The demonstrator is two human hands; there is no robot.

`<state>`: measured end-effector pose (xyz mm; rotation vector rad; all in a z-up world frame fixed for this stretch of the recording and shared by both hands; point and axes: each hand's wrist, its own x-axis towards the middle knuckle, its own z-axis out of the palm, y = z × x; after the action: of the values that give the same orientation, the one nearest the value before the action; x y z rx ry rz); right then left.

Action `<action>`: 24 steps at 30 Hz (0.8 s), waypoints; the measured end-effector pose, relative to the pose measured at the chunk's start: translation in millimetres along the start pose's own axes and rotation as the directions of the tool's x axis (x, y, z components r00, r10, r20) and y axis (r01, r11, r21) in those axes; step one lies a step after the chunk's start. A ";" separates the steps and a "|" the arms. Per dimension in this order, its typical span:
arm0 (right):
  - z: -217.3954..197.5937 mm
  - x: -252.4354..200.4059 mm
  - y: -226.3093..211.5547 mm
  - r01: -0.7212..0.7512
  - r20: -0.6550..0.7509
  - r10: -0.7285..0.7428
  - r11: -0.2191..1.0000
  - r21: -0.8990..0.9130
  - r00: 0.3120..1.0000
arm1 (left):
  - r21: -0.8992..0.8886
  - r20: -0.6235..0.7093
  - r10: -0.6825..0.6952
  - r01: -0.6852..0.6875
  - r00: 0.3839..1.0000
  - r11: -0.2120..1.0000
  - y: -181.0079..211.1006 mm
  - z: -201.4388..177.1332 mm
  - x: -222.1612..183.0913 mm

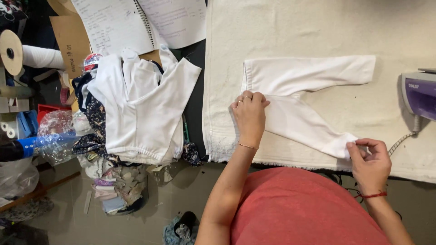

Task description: Ironing and folding various baby garments on a flat work surface

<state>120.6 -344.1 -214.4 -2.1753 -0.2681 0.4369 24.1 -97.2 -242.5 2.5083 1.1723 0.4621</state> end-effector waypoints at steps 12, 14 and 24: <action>-75.4 46.4 99.7 -0.170 -0.356 0.272 0.941 0.291 0.894 | 0.044 -0.125 0.182 -0.178 0.975 0.983 -31.0 -32.5 -14.3; -79.3 63.4 62.7 -0.155 -0.231 0.208 0.962 0.227 0.951 | -0.099 0.042 0.328 -0.323 0.944 0.941 -1.0 -8.6 -21.3; -75.6 131.6 79.5 0.029 -0.232 -0.035 0.999 -0.030 0.972 | -0.367 0.427 0.904 -0.911 0.011 0.185 74.9 37.6 -63.8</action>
<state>274.2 -401.3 -264.5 -2.2206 -0.1795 0.1586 51.5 -198.3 -253.6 2.7252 -0.9224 -0.1183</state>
